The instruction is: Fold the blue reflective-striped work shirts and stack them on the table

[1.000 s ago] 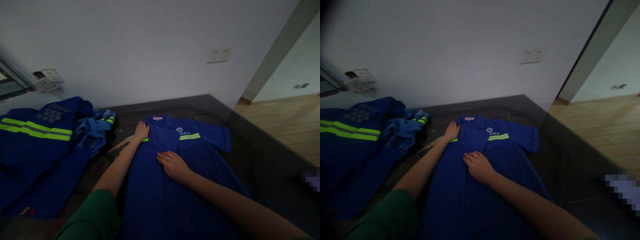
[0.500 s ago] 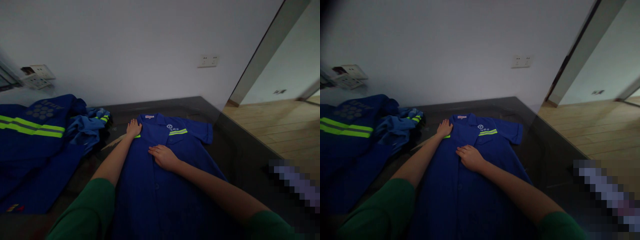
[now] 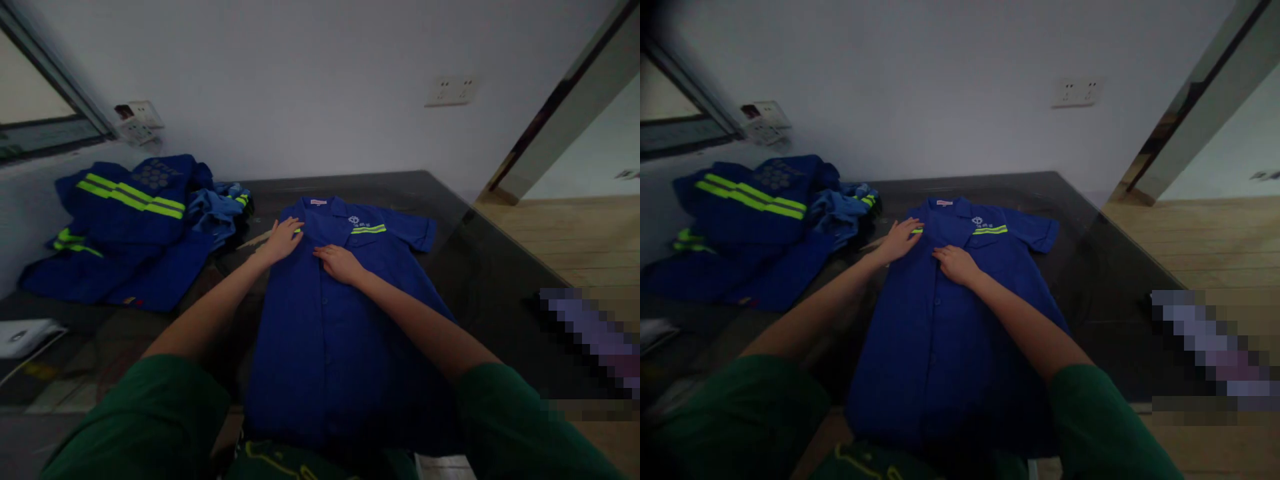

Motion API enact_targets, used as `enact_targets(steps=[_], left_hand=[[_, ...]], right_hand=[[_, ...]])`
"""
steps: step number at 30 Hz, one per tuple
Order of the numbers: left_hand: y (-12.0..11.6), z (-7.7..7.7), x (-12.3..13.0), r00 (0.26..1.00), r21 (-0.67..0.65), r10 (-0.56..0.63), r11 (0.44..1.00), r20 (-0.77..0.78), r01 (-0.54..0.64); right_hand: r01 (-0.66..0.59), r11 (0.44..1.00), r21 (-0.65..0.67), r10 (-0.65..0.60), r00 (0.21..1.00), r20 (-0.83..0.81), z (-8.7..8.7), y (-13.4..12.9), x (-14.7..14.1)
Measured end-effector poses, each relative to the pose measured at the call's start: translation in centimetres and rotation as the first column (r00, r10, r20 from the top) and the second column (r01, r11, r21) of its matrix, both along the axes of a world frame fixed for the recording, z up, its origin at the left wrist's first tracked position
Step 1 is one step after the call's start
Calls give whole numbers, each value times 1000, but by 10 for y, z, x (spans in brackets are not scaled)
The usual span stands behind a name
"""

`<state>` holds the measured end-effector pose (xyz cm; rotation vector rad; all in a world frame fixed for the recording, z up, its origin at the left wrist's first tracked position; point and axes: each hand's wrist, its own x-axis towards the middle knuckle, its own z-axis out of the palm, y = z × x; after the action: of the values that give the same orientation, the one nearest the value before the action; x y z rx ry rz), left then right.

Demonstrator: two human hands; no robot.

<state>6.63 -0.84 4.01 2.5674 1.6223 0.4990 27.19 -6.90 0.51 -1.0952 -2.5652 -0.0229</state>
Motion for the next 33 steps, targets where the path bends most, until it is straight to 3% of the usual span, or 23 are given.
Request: enact_targets(steps=[3, 7, 10, 13, 17, 20, 23, 25, 27, 29, 31, 33], left_hand=[[-89, 8, -16, 992, -24, -123, 992, 4, 123], [-201, 5, -26, 960, -109, -277, 956, -31, 272], [-248, -5, -28, 920, -167, -383, 915, -80, 367], [-261, -14, -30, 890, -204, -444, 885, -106, 418], [-259, -15, -33, 876, -246, -471, 866, -106, 436], [-253, -4, -37, 873, -298, -483, 845, -69, 444], [-231, 21, -33, 907, -254, -419, 875, 30, 413], [-205, 43, -18, 910, -176, -389, 895, 143, 410], [-170, 63, 13, 875, -109, -398, 892, 275, 439], [-131, 77, 60, 820, -71, -424, 872, 384, 484], [-91, 79, 120, 778, -84, -456, 839, 433, 538], [-57, 71, 186, 785, -168, -456, 811, 419, 561]], right_hand=[[15, 999, 31, -17, 999, 40, 0, -2, 0], [46, 997, 62, -49, 998, 43, 2, -10, -2], [51, 997, 52, -54, 997, 48, 2, -18, -6], [43, 999, 33, -46, 996, 79, -2, -24, -11], [58, 998, 34, -60, 996, 63, 1, -30, -13], [51, 998, 21, -51, 999, -19, 15, -54, 4], [80, 991, -106, -97, 981, -167, 36, -106, 45], [147, 952, -270, -221, 937, -272, 48, -153, 83], [260, 846, -465, -429, 851, -304, 55, -204, 124], [364, 669, -648, -627, 745, -228, 53, -252, 160], [443, 504, -741, -765, 628, -144, 40, -293, 186], [501, 405, -765, -841, 533, -96, 18, -323, 199]])
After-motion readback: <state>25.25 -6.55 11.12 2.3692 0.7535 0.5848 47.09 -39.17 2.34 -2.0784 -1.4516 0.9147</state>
